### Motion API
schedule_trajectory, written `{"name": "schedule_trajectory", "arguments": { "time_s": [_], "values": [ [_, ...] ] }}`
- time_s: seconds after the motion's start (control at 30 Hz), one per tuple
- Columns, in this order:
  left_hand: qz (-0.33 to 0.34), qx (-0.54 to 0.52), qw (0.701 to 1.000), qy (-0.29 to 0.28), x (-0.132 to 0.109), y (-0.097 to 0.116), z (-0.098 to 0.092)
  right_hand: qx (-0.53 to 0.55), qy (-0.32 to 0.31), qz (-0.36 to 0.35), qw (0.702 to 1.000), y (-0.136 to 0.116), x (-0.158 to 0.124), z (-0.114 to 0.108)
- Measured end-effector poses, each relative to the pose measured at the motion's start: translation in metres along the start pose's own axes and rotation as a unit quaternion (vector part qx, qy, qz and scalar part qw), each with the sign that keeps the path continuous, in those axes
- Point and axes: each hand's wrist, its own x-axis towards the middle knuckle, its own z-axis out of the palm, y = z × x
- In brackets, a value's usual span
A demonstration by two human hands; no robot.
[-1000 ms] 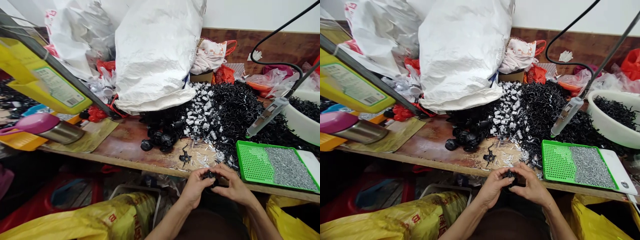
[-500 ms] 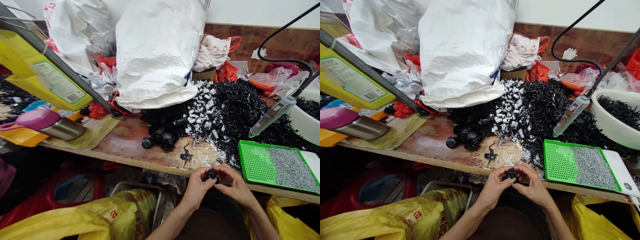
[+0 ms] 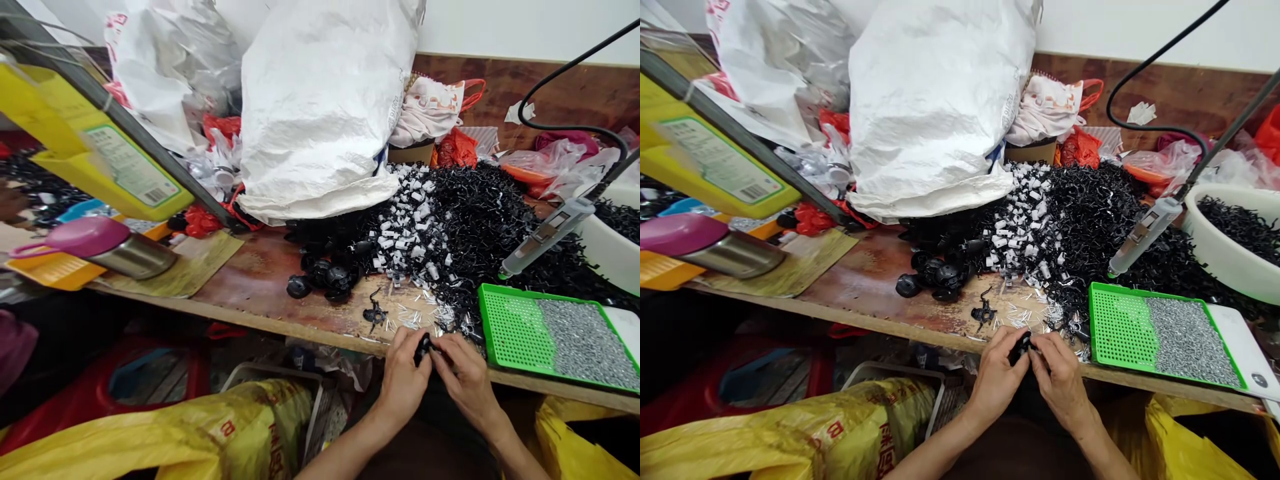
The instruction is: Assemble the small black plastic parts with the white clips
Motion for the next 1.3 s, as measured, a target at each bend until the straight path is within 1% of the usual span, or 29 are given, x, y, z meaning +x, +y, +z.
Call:
{"name": "schedule_trajectory", "arguments": {
  "time_s": [0.1,0.2,0.3,0.47,0.53,0.6,0.67,0.73,0.97,1.13,1.3],
  "values": [
    [0.015,-0.010,0.999,-0.035,0.001,-0.002,0.001,-0.007,0.002,0.015,1.000,0.002,0.003,0.000],
    [0.036,-0.023,0.997,-0.060,0.000,-0.003,0.000,0.006,-0.017,0.042,0.999,0.005,0.004,-0.001],
    [0.040,-0.030,0.997,-0.066,0.001,-0.004,0.000,0.025,-0.024,0.068,0.997,0.007,0.004,0.000],
    [0.026,-0.040,0.996,-0.077,0.003,-0.002,0.000,0.079,-0.009,0.121,0.990,0.010,0.002,0.003],
    [0.017,-0.049,0.996,-0.076,0.003,0.000,0.000,0.128,-0.008,0.162,0.978,0.012,0.000,0.003],
    [0.009,-0.059,0.996,-0.073,0.004,0.001,0.000,0.188,-0.006,0.213,0.959,0.014,-0.001,0.003],
    [0.002,-0.064,0.995,-0.072,0.004,0.002,-0.001,0.229,-0.007,0.246,0.942,0.015,-0.002,0.003],
    [-0.004,-0.067,0.995,-0.071,0.004,0.003,-0.001,0.232,-0.012,0.243,0.942,0.015,-0.002,0.002],
    [0.004,-0.097,0.992,-0.077,0.005,-0.003,-0.001,0.147,-0.026,0.165,0.975,0.011,0.000,-0.001],
    [0.018,-0.101,0.989,-0.104,0.005,-0.006,-0.002,0.109,-0.041,0.144,0.983,0.012,-0.001,-0.003],
    [0.012,-0.089,0.991,-0.097,0.004,-0.005,-0.004,0.084,-0.030,0.117,0.989,0.011,0.000,-0.003]
  ]
}}
